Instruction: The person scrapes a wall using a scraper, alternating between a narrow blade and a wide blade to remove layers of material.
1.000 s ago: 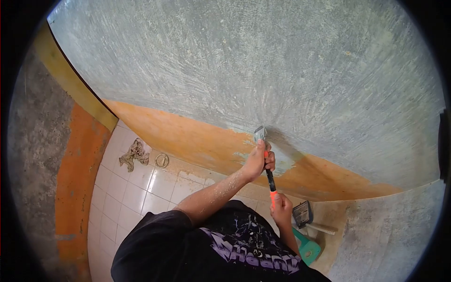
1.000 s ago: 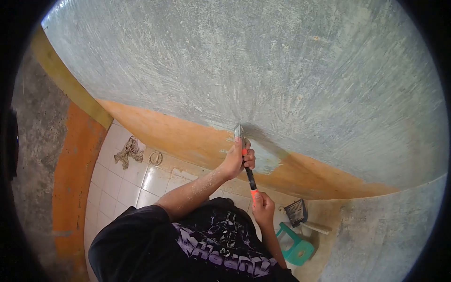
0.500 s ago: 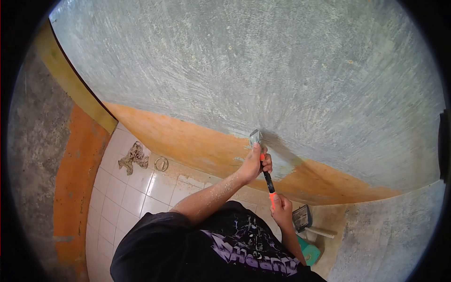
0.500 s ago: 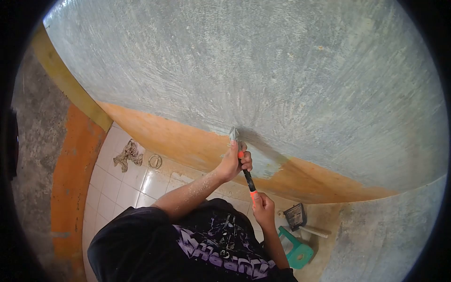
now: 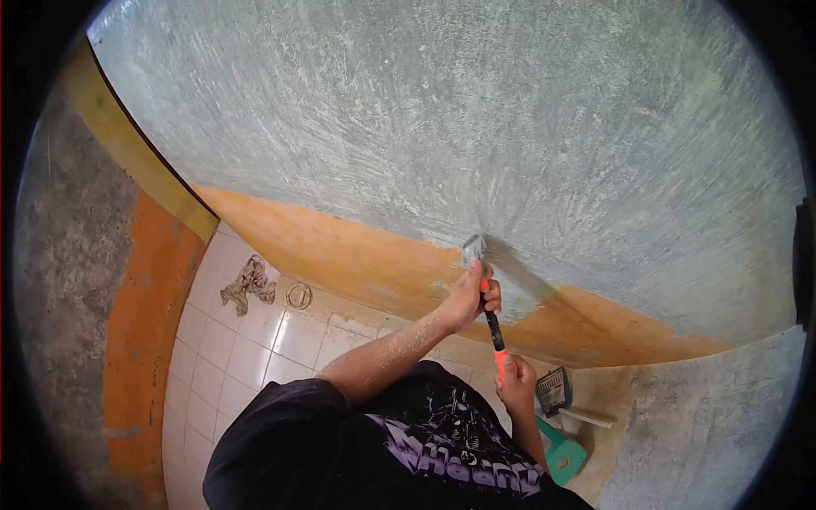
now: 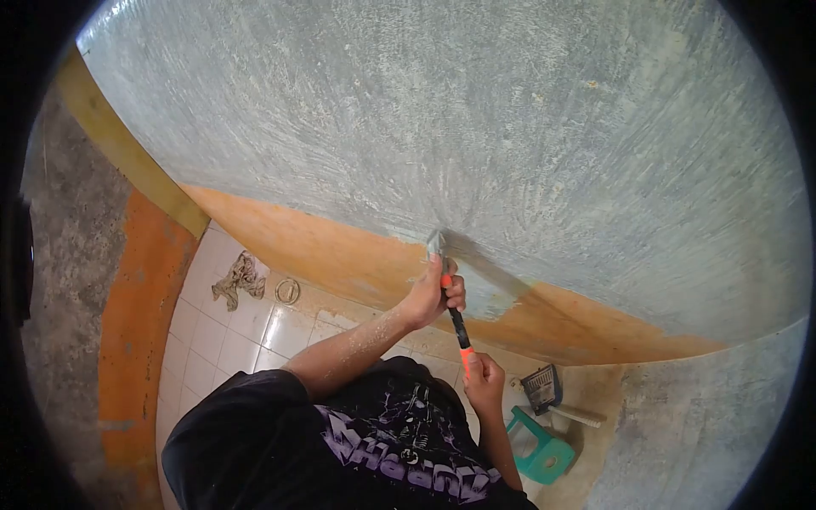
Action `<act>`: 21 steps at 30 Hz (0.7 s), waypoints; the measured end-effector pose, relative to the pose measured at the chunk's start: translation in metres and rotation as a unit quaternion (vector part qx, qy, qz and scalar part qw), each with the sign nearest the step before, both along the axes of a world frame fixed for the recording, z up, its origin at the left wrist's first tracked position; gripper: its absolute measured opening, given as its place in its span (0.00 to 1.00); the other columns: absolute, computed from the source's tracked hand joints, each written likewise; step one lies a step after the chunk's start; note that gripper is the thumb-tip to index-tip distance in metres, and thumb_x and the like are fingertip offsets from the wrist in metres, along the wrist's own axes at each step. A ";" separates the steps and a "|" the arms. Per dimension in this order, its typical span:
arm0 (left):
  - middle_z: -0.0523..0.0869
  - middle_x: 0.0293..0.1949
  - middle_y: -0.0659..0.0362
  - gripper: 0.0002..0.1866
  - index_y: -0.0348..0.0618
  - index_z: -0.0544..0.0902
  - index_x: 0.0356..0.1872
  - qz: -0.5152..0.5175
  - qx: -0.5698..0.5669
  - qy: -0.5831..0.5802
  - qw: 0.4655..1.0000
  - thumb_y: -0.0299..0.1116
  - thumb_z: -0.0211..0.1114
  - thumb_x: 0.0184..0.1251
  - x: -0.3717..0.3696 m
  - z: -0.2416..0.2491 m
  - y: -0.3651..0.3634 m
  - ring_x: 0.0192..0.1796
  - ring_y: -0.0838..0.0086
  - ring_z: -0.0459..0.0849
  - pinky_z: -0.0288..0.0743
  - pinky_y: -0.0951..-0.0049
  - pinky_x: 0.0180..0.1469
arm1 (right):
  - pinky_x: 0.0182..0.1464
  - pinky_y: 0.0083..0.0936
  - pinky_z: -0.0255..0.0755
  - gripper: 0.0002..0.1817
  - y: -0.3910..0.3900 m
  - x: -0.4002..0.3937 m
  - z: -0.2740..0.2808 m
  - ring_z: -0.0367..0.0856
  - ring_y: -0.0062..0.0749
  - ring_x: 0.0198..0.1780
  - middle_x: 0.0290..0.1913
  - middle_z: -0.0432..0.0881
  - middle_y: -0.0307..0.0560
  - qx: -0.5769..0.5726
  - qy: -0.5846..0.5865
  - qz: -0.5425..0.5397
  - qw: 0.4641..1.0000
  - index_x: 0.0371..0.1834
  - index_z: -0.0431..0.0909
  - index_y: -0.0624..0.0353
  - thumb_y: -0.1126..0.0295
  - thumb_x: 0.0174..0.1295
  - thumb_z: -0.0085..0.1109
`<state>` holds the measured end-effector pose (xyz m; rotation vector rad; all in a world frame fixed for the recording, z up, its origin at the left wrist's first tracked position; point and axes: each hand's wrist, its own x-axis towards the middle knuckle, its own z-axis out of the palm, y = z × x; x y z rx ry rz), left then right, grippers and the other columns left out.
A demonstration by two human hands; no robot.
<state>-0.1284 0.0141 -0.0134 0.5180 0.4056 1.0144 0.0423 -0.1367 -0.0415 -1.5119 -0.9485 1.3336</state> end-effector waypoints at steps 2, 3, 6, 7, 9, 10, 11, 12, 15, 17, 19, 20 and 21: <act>0.60 0.23 0.65 0.30 0.51 0.62 0.36 0.006 0.007 0.009 1.000 0.71 0.38 0.72 -0.002 0.001 0.001 0.25 0.74 0.62 0.67 0.66 0.36 | 0.15 0.17 0.56 0.18 0.003 -0.003 -0.001 0.64 0.15 0.13 0.16 0.67 0.32 0.013 -0.010 0.012 1.000 0.36 0.76 0.61 0.55 0.74 0.55; 0.60 0.23 0.65 0.30 0.52 0.62 0.36 0.013 0.008 0.005 1.000 0.71 0.38 0.72 -0.008 0.001 0.002 0.25 0.74 0.62 0.67 0.66 0.36 | 0.15 0.17 0.56 0.18 0.004 -0.004 0.000 0.64 0.15 0.13 0.16 0.67 0.33 0.018 -0.016 0.016 1.000 0.36 0.76 0.61 0.55 0.74 0.55; 0.60 0.22 0.65 0.30 0.52 0.61 0.36 0.016 0.023 -0.006 1.000 0.71 0.38 0.72 -0.013 0.002 0.004 0.24 0.75 0.62 0.68 0.67 0.34 | 0.14 0.17 0.55 0.18 0.001 -0.022 0.002 0.63 0.15 0.13 0.16 0.68 0.33 0.006 -0.002 0.003 1.000 0.35 0.75 0.61 0.55 0.74 0.55; 0.60 0.22 0.64 0.29 0.52 0.61 0.36 0.013 0.016 -0.018 1.000 0.71 0.38 0.73 -0.010 0.000 0.005 0.24 0.75 0.63 0.69 0.67 0.34 | 0.14 0.17 0.56 0.18 -0.002 -0.015 0.003 0.63 0.15 0.13 0.16 0.68 0.33 0.011 -0.010 0.002 1.000 0.35 0.75 0.61 0.56 0.74 0.55; 0.57 0.22 0.67 0.30 0.53 0.61 0.37 0.005 -0.001 -0.017 1.000 0.72 0.37 0.71 -0.002 0.002 -0.001 0.24 0.76 0.60 0.66 0.68 0.35 | 0.15 0.18 0.56 0.17 -0.007 -0.003 0.004 0.63 0.15 0.13 0.17 0.68 0.32 0.022 -0.015 -0.003 1.000 0.35 0.76 0.60 0.57 0.74 0.54; 0.56 0.22 0.67 0.30 0.53 0.61 0.37 0.001 -0.004 -0.007 1.000 0.72 0.37 0.71 -0.001 0.006 -0.002 0.24 0.77 0.60 0.66 0.68 0.35 | 0.15 0.18 0.56 0.16 -0.006 -0.003 0.007 0.63 0.15 0.13 0.17 0.68 0.32 0.031 -0.017 -0.007 0.999 0.35 0.76 0.60 0.58 0.74 0.54; 0.56 0.22 0.68 0.30 0.53 0.61 0.37 0.000 -0.006 0.001 1.000 0.72 0.37 0.71 0.000 0.008 -0.002 0.24 0.77 0.59 0.66 0.68 0.35 | 0.15 0.17 0.56 0.15 -0.006 -0.002 0.013 0.63 0.15 0.13 0.18 0.69 0.33 0.003 0.009 -0.001 1.000 0.36 0.76 0.60 0.59 0.74 0.54; 0.56 0.22 0.68 0.30 0.53 0.61 0.37 -0.002 -0.008 0.006 1.000 0.72 0.37 0.71 0.001 0.010 -0.001 0.24 0.77 0.59 0.65 0.68 0.35 | 0.14 0.17 0.56 0.16 -0.002 -0.005 0.009 0.63 0.15 0.13 0.17 0.69 0.33 0.046 -0.037 0.012 0.998 0.36 0.76 0.60 0.58 0.74 0.54; 0.57 0.22 0.67 0.30 0.52 0.61 0.39 0.001 0.011 -0.032 0.999 0.71 0.37 0.72 -0.021 0.007 0.003 0.24 0.76 0.59 0.66 0.67 0.35 | 0.16 0.16 0.56 0.16 0.007 -0.015 0.002 0.64 0.14 0.14 0.18 0.70 0.33 0.102 -0.111 0.018 0.988 0.36 0.77 0.61 0.58 0.74 0.55; 0.58 0.23 0.66 0.30 0.52 0.61 0.39 0.004 0.013 -0.023 1.000 0.72 0.36 0.72 -0.020 0.006 0.004 0.25 0.75 0.60 0.66 0.66 0.36 | 0.19 0.16 0.58 0.16 0.002 -0.025 0.020 0.65 0.13 0.17 0.19 0.70 0.31 0.045 -0.060 -0.008 0.997 0.35 0.79 0.63 0.59 0.73 0.57; 0.59 0.23 0.66 0.29 0.52 0.59 0.35 0.003 -0.010 -0.026 1.000 0.70 0.36 0.73 -0.008 0.015 -0.002 0.25 0.75 0.61 0.67 0.67 0.36 | 0.20 0.17 0.58 0.16 -0.002 -0.013 0.031 0.66 0.13 0.18 0.19 0.70 0.31 0.003 -0.034 -0.013 0.999 0.36 0.79 0.63 0.58 0.72 0.58; 0.59 0.23 0.66 0.29 0.53 0.59 0.33 0.003 -0.018 -0.027 0.999 0.69 0.36 0.74 -0.006 0.020 -0.001 0.25 0.75 0.62 0.68 0.67 0.36 | 0.20 0.17 0.59 0.16 0.000 -0.007 0.036 0.66 0.13 0.18 0.19 0.70 0.31 -0.013 -0.021 -0.015 1.000 0.36 0.80 0.63 0.58 0.72 0.58; 0.60 0.24 0.65 0.29 0.52 0.58 0.33 0.003 -0.013 -0.029 0.999 0.69 0.36 0.74 -0.006 0.020 0.000 0.26 0.74 0.63 0.69 0.67 0.37 | 0.20 0.17 0.58 0.17 0.002 -0.005 0.039 0.66 0.12 0.18 0.19 0.70 0.31 -0.024 -0.022 -0.014 0.999 0.36 0.80 0.62 0.58 0.72 0.59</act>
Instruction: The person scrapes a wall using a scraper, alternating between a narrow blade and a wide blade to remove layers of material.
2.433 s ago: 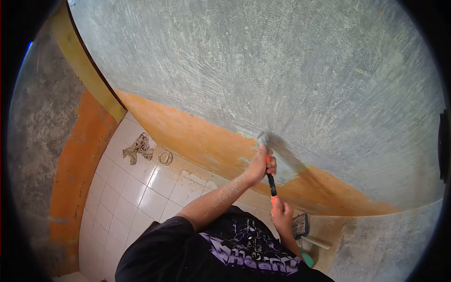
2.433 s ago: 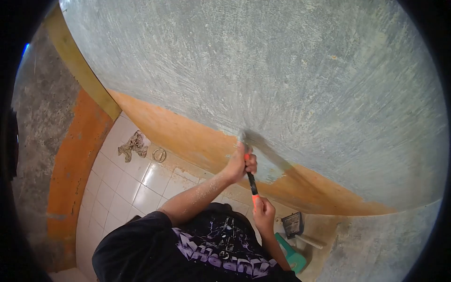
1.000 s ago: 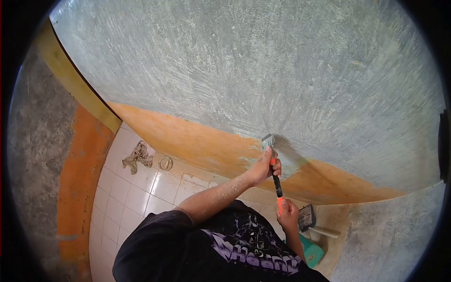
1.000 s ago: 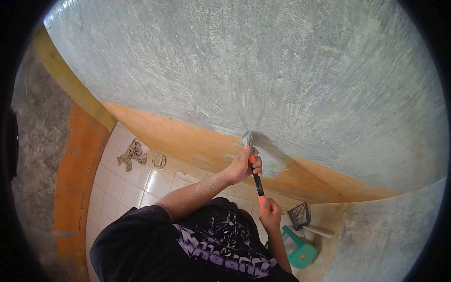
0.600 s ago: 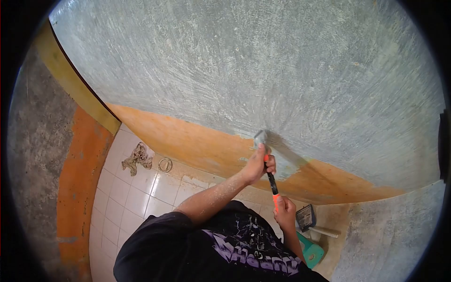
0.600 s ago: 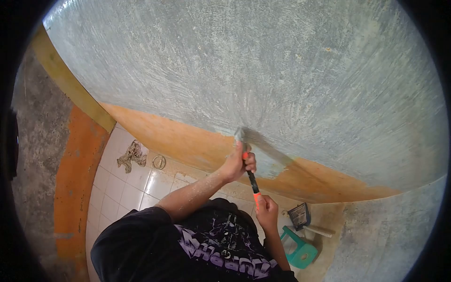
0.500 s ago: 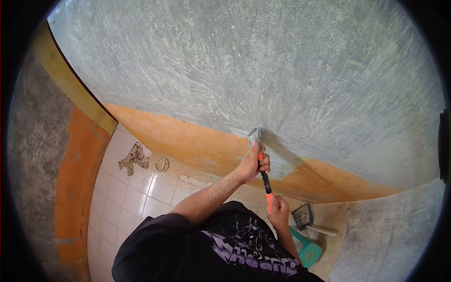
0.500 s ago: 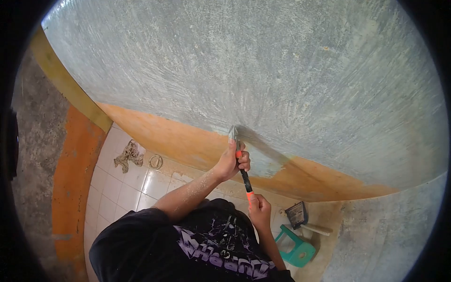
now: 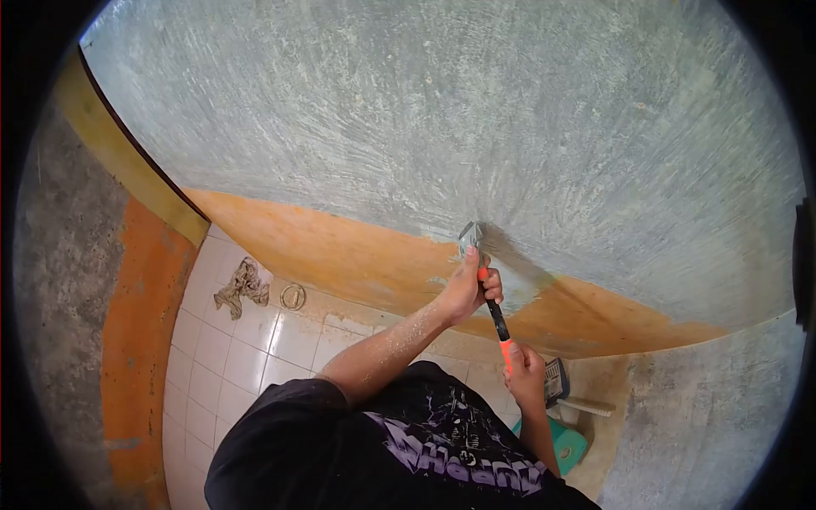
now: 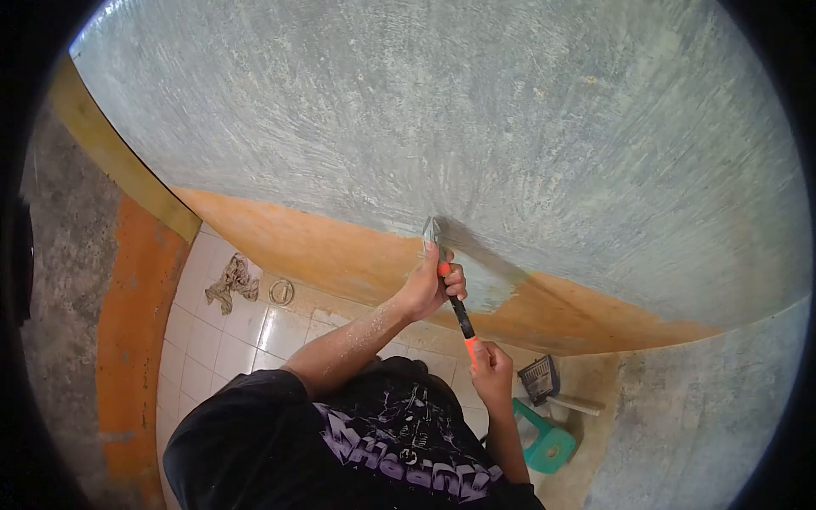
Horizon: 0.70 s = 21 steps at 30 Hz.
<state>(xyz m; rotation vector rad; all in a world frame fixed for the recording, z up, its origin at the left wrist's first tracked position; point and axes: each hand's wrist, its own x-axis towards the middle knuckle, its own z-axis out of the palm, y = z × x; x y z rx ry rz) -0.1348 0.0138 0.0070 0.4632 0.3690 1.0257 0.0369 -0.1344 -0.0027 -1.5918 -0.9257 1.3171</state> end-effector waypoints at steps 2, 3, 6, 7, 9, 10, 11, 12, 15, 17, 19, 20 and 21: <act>0.60 0.24 0.65 0.29 0.52 0.60 0.37 -0.001 0.014 -0.019 1.000 0.70 0.37 0.73 -0.016 -0.008 0.005 0.27 0.74 0.62 0.67 0.65 0.38 | 0.18 0.16 0.57 0.17 0.007 -0.012 -0.005 0.65 0.12 0.17 0.19 0.69 0.31 0.028 -0.041 0.019 0.999 0.35 0.79 0.62 0.57 0.72 0.59; 0.60 0.24 0.65 0.29 0.52 0.61 0.39 -0.004 0.018 -0.030 0.999 0.71 0.37 0.72 -0.020 -0.011 0.005 0.28 0.74 0.62 0.66 0.64 0.39 | 0.18 0.16 0.56 0.17 0.007 -0.016 -0.007 0.65 0.12 0.16 0.18 0.69 0.31 0.039 -0.063 0.027 0.997 0.35 0.79 0.62 0.57 0.72 0.59; 0.59 0.24 0.65 0.29 0.52 0.61 0.39 0.008 0.011 -0.029 1.000 0.71 0.37 0.72 -0.017 -0.012 0.005 0.27 0.74 0.62 0.66 0.64 0.39 | 0.18 0.16 0.56 0.17 0.001 -0.020 -0.006 0.65 0.12 0.16 0.18 0.69 0.31 0.050 -0.073 0.008 0.996 0.36 0.79 0.62 0.56 0.72 0.59; 0.59 0.24 0.66 0.29 0.53 0.61 0.39 0.004 0.002 -0.024 1.000 0.71 0.37 0.72 -0.014 -0.009 0.001 0.27 0.75 0.62 0.66 0.64 0.39 | 0.18 0.17 0.57 0.18 -0.003 -0.018 -0.004 0.65 0.12 0.17 0.19 0.69 0.31 0.029 -0.052 0.003 0.998 0.36 0.79 0.63 0.57 0.72 0.59; 0.58 0.24 0.67 0.29 0.53 0.61 0.40 -0.005 -0.005 -0.015 1.000 0.71 0.36 0.72 -0.004 0.001 -0.001 0.26 0.75 0.61 0.66 0.65 0.39 | 0.20 0.17 0.58 0.18 -0.003 -0.008 0.008 0.66 0.12 0.18 0.19 0.69 0.31 -0.003 -0.011 -0.009 1.000 0.36 0.79 0.63 0.57 0.72 0.59; 0.58 0.23 0.67 0.29 0.53 0.61 0.40 -0.006 0.011 -0.012 1.000 0.71 0.36 0.72 -0.006 -0.001 0.001 0.26 0.76 0.61 0.65 0.66 0.38 | 0.21 0.17 0.59 0.19 -0.001 -0.011 0.013 0.66 0.12 0.20 0.19 0.70 0.31 -0.011 -0.010 0.000 1.000 0.36 0.79 0.63 0.56 0.72 0.59; 0.58 0.23 0.68 0.29 0.54 0.61 0.40 0.000 0.013 -0.017 1.000 0.71 0.36 0.72 -0.014 -0.001 0.004 0.26 0.76 0.61 0.65 0.66 0.38 | 0.21 0.17 0.59 0.19 0.003 -0.016 0.011 0.66 0.12 0.20 0.19 0.70 0.31 0.010 -0.046 0.015 0.999 0.35 0.79 0.63 0.56 0.72 0.59; 0.58 0.23 0.68 0.29 0.54 0.61 0.40 0.005 0.014 -0.024 1.000 0.71 0.35 0.72 -0.025 -0.002 0.006 0.26 0.77 0.61 0.65 0.66 0.38 | 0.21 0.17 0.59 0.19 0.006 -0.023 0.007 0.66 0.12 0.19 0.19 0.70 0.31 0.029 -0.084 0.029 0.996 0.35 0.79 0.64 0.56 0.72 0.59; 0.58 0.23 0.68 0.29 0.54 0.61 0.41 0.008 0.008 -0.031 0.999 0.71 0.34 0.72 -0.030 -0.006 0.004 0.26 0.77 0.60 0.64 0.68 0.37 | 0.21 0.17 0.59 0.16 0.004 -0.030 0.005 0.66 0.12 0.20 0.20 0.71 0.31 0.033 -0.078 0.017 0.996 0.35 0.80 0.63 0.59 0.72 0.58; 0.57 0.23 0.68 0.30 0.54 0.61 0.41 0.004 -0.002 -0.034 0.999 0.72 0.34 0.72 -0.019 -0.009 0.005 0.25 0.77 0.59 0.64 0.68 0.37 | 0.22 0.18 0.59 0.15 0.001 -0.024 0.008 0.66 0.12 0.20 0.20 0.71 0.31 0.029 -0.061 -0.011 0.998 0.36 0.81 0.62 0.60 0.72 0.58; 0.56 0.23 0.69 0.30 0.54 0.62 0.41 0.004 -0.002 -0.019 1.000 0.72 0.34 0.71 -0.018 0.000 0.004 0.25 0.78 0.57 0.63 0.69 0.36 | 0.22 0.18 0.60 0.16 0.002 -0.025 0.018 0.66 0.13 0.20 0.20 0.71 0.31 0.004 -0.044 -0.008 0.999 0.36 0.81 0.63 0.59 0.72 0.59; 0.56 0.23 0.69 0.30 0.54 0.62 0.41 0.012 0.001 -0.019 1.000 0.73 0.34 0.71 -0.025 -0.004 0.007 0.24 0.78 0.57 0.63 0.70 0.36 | 0.22 0.18 0.60 0.16 0.004 -0.026 0.021 0.67 0.13 0.20 0.20 0.72 0.31 -0.008 -0.038 -0.004 0.999 0.37 0.81 0.63 0.59 0.71 0.59; 0.56 0.23 0.69 0.30 0.54 0.62 0.42 0.019 0.003 -0.020 1.000 0.73 0.34 0.71 -0.032 -0.005 0.009 0.24 0.79 0.57 0.63 0.70 0.36 | 0.22 0.18 0.60 0.16 0.010 -0.033 0.020 0.67 0.13 0.20 0.20 0.72 0.32 0.022 -0.069 0.018 0.997 0.37 0.81 0.64 0.59 0.71 0.59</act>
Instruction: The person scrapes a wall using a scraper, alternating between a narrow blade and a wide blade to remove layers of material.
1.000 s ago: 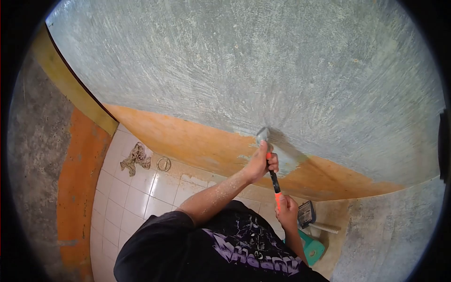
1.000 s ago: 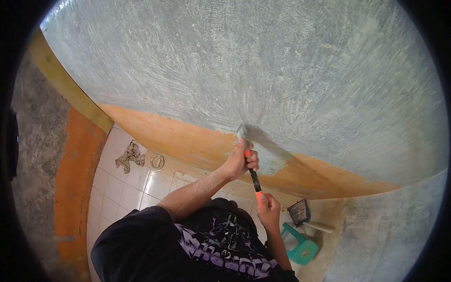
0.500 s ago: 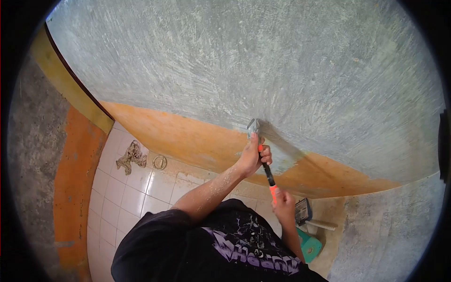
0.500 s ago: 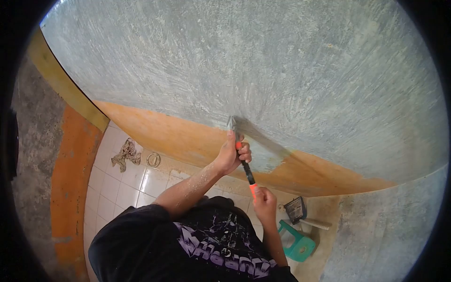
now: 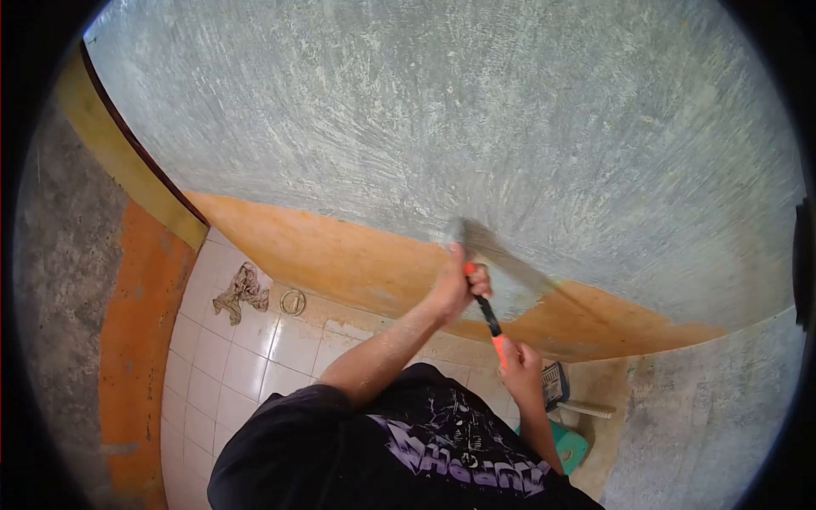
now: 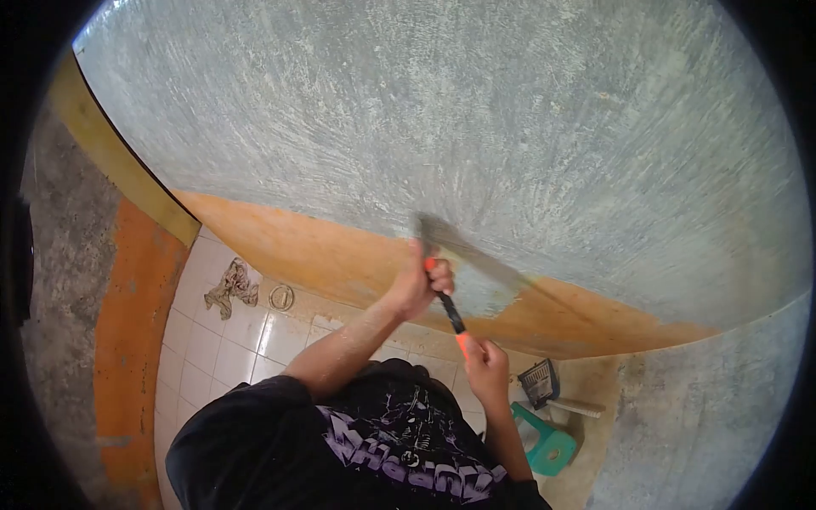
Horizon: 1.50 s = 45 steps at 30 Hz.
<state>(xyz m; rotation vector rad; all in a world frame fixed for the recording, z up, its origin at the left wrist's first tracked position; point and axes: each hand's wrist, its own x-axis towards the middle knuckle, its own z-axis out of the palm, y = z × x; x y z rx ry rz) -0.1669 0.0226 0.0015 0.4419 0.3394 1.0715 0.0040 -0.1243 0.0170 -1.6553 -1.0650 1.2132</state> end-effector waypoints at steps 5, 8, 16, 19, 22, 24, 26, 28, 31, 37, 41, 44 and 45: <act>0.57 0.23 0.68 0.31 0.54 0.63 0.39 0.044 -0.035 0.001 0.998 0.73 0.34 0.70 -0.029 0.004 0.002 0.24 0.77 0.57 0.63 0.70 0.36 | 0.23 0.20 0.61 0.17 0.011 -0.018 -0.013 0.68 0.15 0.21 0.20 0.72 0.33 0.037 -0.048 0.033 0.998 0.36 0.80 0.65 0.59 0.71 0.59; 0.59 0.23 0.67 0.31 0.54 0.63 0.39 -0.050 0.029 0.006 0.998 0.74 0.35 0.70 0.001 -0.006 -0.001 0.27 0.77 0.61 0.67 0.67 0.39 | 0.23 0.19 0.60 0.17 -0.007 0.005 -0.011 0.68 0.15 0.21 0.20 0.72 0.33 0.014 -0.007 -0.017 1.000 0.36 0.80 0.65 0.59 0.71 0.59; 0.64 0.26 0.64 0.30 0.52 0.61 0.37 -0.022 0.038 -0.004 0.999 0.72 0.34 0.72 -0.036 -0.003 0.006 0.30 0.73 0.69 0.72 0.65 0.44 | 0.21 0.18 0.58 0.15 0.011 -0.020 -0.011 0.66 0.13 0.19 0.19 0.71 0.31 0.032 -0.043 0.017 0.998 0.35 0.80 0.64 0.61 0.72 0.58; 0.65 0.27 0.63 0.30 0.51 0.60 0.36 -0.085 0.020 -0.010 0.996 0.71 0.34 0.73 -0.007 -0.003 -0.001 0.31 0.72 0.69 0.73 0.63 0.45 | 0.21 0.18 0.58 0.15 -0.010 -0.002 -0.014 0.66 0.13 0.19 0.19 0.71 0.31 0.038 -0.036 -0.020 0.998 0.35 0.80 0.63 0.60 0.71 0.58; 0.65 0.27 0.63 0.31 0.51 0.61 0.35 -0.107 0.028 -0.015 0.994 0.71 0.34 0.73 0.011 -0.002 -0.003 0.32 0.71 0.69 0.73 0.62 0.47 | 0.21 0.17 0.58 0.15 -0.020 0.014 -0.019 0.66 0.12 0.20 0.19 0.70 0.30 0.021 -0.005 -0.038 0.999 0.36 0.80 0.63 0.60 0.71 0.59; 0.66 0.28 0.62 0.30 0.51 0.62 0.36 -0.111 0.037 -0.030 0.993 0.70 0.34 0.74 0.002 -0.008 -0.001 0.33 0.71 0.69 0.73 0.60 0.48 | 0.21 0.17 0.58 0.15 -0.014 0.010 -0.020 0.66 0.12 0.20 0.19 0.70 0.30 0.050 -0.070 -0.009 0.996 0.36 0.80 0.63 0.60 0.71 0.59; 0.66 0.28 0.62 0.29 0.51 0.61 0.36 -0.114 0.057 -0.031 0.991 0.68 0.33 0.75 -0.013 -0.011 0.001 0.33 0.70 0.70 0.72 0.60 0.48 | 0.21 0.17 0.58 0.15 -0.013 -0.004 -0.021 0.66 0.12 0.20 0.19 0.70 0.30 0.038 -0.047 -0.008 0.998 0.36 0.80 0.63 0.61 0.71 0.59; 0.66 0.28 0.62 0.28 0.52 0.61 0.37 -0.115 0.024 -0.033 0.993 0.68 0.33 0.75 -0.009 -0.008 0.002 0.33 0.70 0.68 0.71 0.60 0.49 | 0.21 0.17 0.58 0.15 -0.013 -0.005 -0.021 0.66 0.12 0.20 0.19 0.70 0.30 0.039 -0.045 -0.019 0.998 0.36 0.80 0.63 0.61 0.71 0.59; 0.65 0.28 0.63 0.28 0.53 0.62 0.38 -0.115 0.033 -0.035 0.992 0.69 0.34 0.74 0.006 -0.014 -0.001 0.32 0.71 0.67 0.70 0.59 0.49 | 0.21 0.17 0.58 0.14 -0.022 0.012 -0.023 0.67 0.12 0.20 0.20 0.71 0.31 0.037 -0.017 -0.052 0.998 0.35 0.81 0.64 0.62 0.71 0.59; 0.61 0.27 0.68 0.31 0.57 0.64 0.39 -0.059 0.022 -0.003 0.998 0.76 0.35 0.67 -0.034 -0.006 0.004 0.31 0.76 0.66 0.71 0.58 0.49 | 0.23 0.19 0.58 0.16 0.004 -0.024 -0.007 0.66 0.13 0.21 0.20 0.72 0.32 0.066 -0.085 0.011 0.994 0.34 0.83 0.65 0.61 0.70 0.60; 0.63 0.27 0.66 0.32 0.55 0.64 0.38 -0.099 0.021 -0.001 0.995 0.75 0.35 0.67 -0.021 -0.007 0.001 0.30 0.74 0.66 0.72 0.58 0.49 | 0.23 0.20 0.58 0.16 -0.010 -0.015 -0.014 0.65 0.14 0.21 0.21 0.72 0.32 0.081 -0.125 -0.008 0.989 0.33 0.82 0.65 0.61 0.70 0.60; 0.64 0.26 0.64 0.33 0.51 0.62 0.32 -0.121 -0.015 0.000 0.993 0.74 0.33 0.70 0.005 0.007 -0.006 0.31 0.71 0.68 0.74 0.59 0.47 | 0.22 0.20 0.58 0.16 -0.024 0.005 -0.019 0.65 0.13 0.21 0.20 0.72 0.31 -0.003 0.023 -0.068 0.997 0.32 0.81 0.65 0.61 0.70 0.60; 0.64 0.26 0.64 0.32 0.51 0.62 0.33 -0.120 0.006 -0.013 0.993 0.73 0.33 0.70 0.000 -0.002 -0.005 0.31 0.71 0.68 0.74 0.59 0.46 | 0.22 0.19 0.59 0.17 -0.020 0.005 -0.020 0.66 0.13 0.21 0.20 0.71 0.31 0.017 -0.001 -0.051 0.999 0.32 0.80 0.64 0.60 0.71 0.60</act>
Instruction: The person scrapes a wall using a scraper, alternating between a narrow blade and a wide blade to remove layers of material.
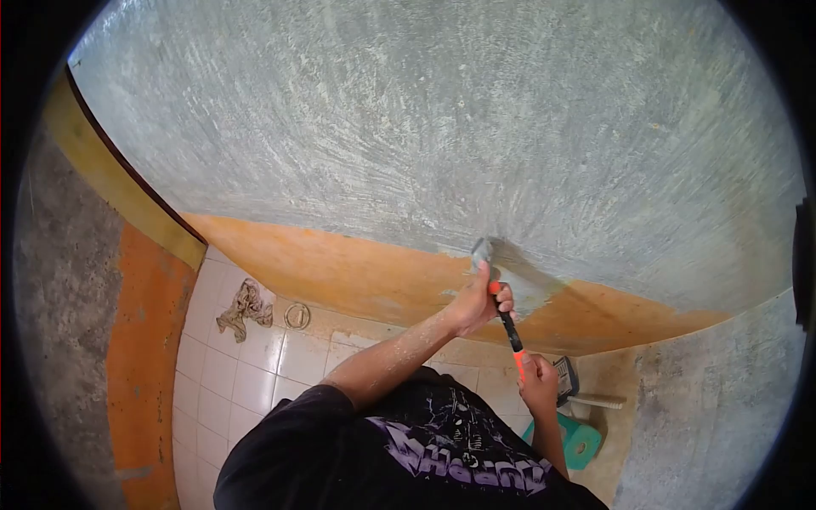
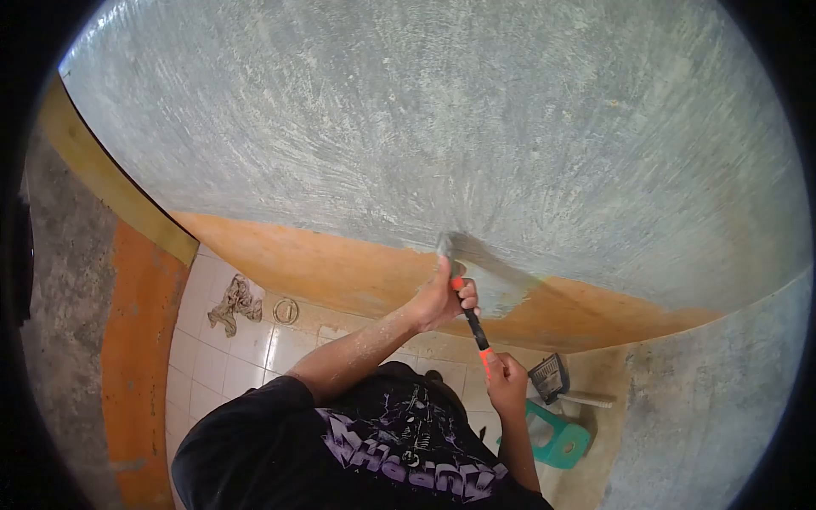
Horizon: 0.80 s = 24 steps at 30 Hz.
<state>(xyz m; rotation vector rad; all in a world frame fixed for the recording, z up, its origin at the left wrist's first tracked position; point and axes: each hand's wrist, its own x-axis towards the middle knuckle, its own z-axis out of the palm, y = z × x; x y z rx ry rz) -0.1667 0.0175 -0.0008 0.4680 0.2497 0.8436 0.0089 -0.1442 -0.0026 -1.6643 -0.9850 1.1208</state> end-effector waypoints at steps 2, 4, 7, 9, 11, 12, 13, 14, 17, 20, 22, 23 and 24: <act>0.65 0.27 0.64 0.31 0.53 0.62 0.34 0.000 0.046 -0.030 0.998 0.73 0.33 0.71 -0.015 -0.023 0.010 0.31 0.71 0.68 0.73 0.59 0.46 | 0.22 0.19 0.59 0.17 0.011 -0.008 -0.012 0.66 0.13 0.20 0.20 0.71 0.31 0.033 -0.069 0.036 0.996 0.32 0.80 0.64 0.60 0.71 0.60; 0.63 0.27 0.65 0.31 0.54 0.62 0.35 0.012 0.024 -0.004 1.000 0.74 0.35 0.69 -0.031 -0.010 0.011 0.31 0.73 0.67 0.73 0.59 0.47 | 0.23 0.18 0.59 0.17 0.014 -0.033 -0.002 0.66 0.13 0.21 0.20 0.71 0.31 0.023 -0.033 0.033 0.999 0.32 0.80 0.64 0.60 0.71 0.60; 0.63 0.27 0.65 0.29 0.54 0.61 0.36 -0.010 0.002 -0.008 1.000 0.72 0.34 0.71 -0.013 -0.013 0.008 0.31 0.72 0.67 0.72 0.59 0.46 | 0.23 0.18 0.59 0.17 0.001 -0.017 -0.012 0.66 0.13 0.21 0.20 0.71 0.32 0.022 -0.076 0.008 0.997 0.33 0.80 0.64 0.60 0.71 0.60; 0.64 0.27 0.63 0.28 0.53 0.60 0.35 -0.017 -0.017 0.000 1.000 0.69 0.33 0.74 0.007 -0.003 0.000 0.30 0.72 0.67 0.73 0.60 0.44 | 0.23 0.18 0.59 0.17 -0.004 -0.006 -0.007 0.66 0.13 0.21 0.20 0.71 0.32 0.000 -0.014 -0.011 1.000 0.33 0.80 0.64 0.60 0.71 0.60; 0.65 0.27 0.63 0.27 0.53 0.59 0.36 -0.013 -0.023 -0.002 1.000 0.68 0.34 0.75 -0.003 -0.002 -0.004 0.31 0.72 0.68 0.73 0.60 0.45 | 0.22 0.18 0.59 0.17 -0.005 -0.004 -0.009 0.66 0.14 0.20 0.19 0.71 0.32 0.011 -0.035 -0.003 0.999 0.33 0.80 0.64 0.59 0.71 0.59; 0.65 0.27 0.62 0.27 0.53 0.59 0.36 -0.011 -0.022 -0.004 1.000 0.67 0.34 0.76 -0.009 0.000 -0.002 0.32 0.72 0.68 0.73 0.60 0.45 | 0.21 0.18 0.59 0.17 -0.002 -0.007 -0.015 0.66 0.14 0.19 0.19 0.70 0.32 0.035 -0.087 0.015 0.996 0.33 0.79 0.63 0.59 0.71 0.59; 0.65 0.27 0.62 0.26 0.52 0.59 0.36 -0.010 -0.022 -0.006 1.000 0.66 0.34 0.77 -0.011 0.001 0.000 0.32 0.71 0.68 0.73 0.60 0.45 | 0.21 0.18 0.59 0.17 0.000 -0.009 -0.019 0.66 0.14 0.19 0.19 0.70 0.32 0.057 -0.137 0.031 0.988 0.32 0.79 0.63 0.59 0.72 0.59; 0.65 0.27 0.62 0.26 0.53 0.59 0.36 -0.011 -0.016 0.001 1.000 0.66 0.34 0.76 -0.011 0.001 0.003 0.32 0.71 0.68 0.73 0.60 0.45 | 0.21 0.18 0.59 0.17 0.001 -0.013 -0.022 0.66 0.14 0.18 0.19 0.70 0.32 0.045 -0.093 0.016 0.995 0.32 0.79 0.62 0.59 0.72 0.59; 0.64 0.27 0.63 0.27 0.53 0.60 0.36 -0.015 -0.012 0.008 1.000 0.68 0.36 0.75 -0.005 -0.007 0.002 0.32 0.71 0.68 0.72 0.59 0.46 | 0.20 0.18 0.58 0.17 -0.009 -0.017 -0.023 0.66 0.14 0.18 0.19 0.70 0.32 0.002 0.011 -0.020 1.000 0.31 0.79 0.62 0.59 0.72 0.59; 0.61 0.27 0.64 0.28 0.54 0.61 0.38 -0.014 -0.006 -0.008 1.000 0.70 0.38 0.72 0.001 -0.009 0.002 0.32 0.72 0.66 0.71 0.58 0.46 | 0.20 0.17 0.58 0.17 -0.006 -0.006 -0.012 0.66 0.14 0.18 0.19 0.70 0.32 -0.015 0.066 -0.030 0.997 0.31 0.78 0.62 0.59 0.72 0.58; 0.61 0.27 0.64 0.28 0.55 0.61 0.38 -0.002 -0.011 -0.014 1.000 0.70 0.39 0.72 -0.007 -0.010 0.003 0.32 0.72 0.66 0.70 0.58 0.46 | 0.20 0.17 0.57 0.17 0.001 -0.012 -0.004 0.66 0.13 0.18 0.19 0.70 0.32 -0.009 0.004 0.005 1.000 0.31 0.78 0.62 0.59 0.72 0.58; 0.61 0.27 0.64 0.28 0.55 0.61 0.38 0.003 -0.012 -0.018 1.000 0.71 0.40 0.71 -0.008 -0.010 0.004 0.32 0.72 0.66 0.70 0.58 0.46 | 0.20 0.17 0.57 0.17 0.004 -0.014 -0.002 0.66 0.13 0.18 0.19 0.70 0.32 -0.005 -0.028 0.022 0.999 0.30 0.78 0.62 0.59 0.72 0.58; 0.62 0.27 0.64 0.28 0.54 0.61 0.37 0.006 -0.016 -0.014 1.000 0.70 0.39 0.72 -0.009 -0.007 0.006 0.32 0.72 0.66 0.71 0.58 0.46 | 0.18 0.17 0.57 0.17 0.006 -0.016 -0.001 0.65 0.13 0.17 0.18 0.69 0.31 -0.004 -0.021 0.018 1.000 0.29 0.77 0.61 0.59 0.72 0.57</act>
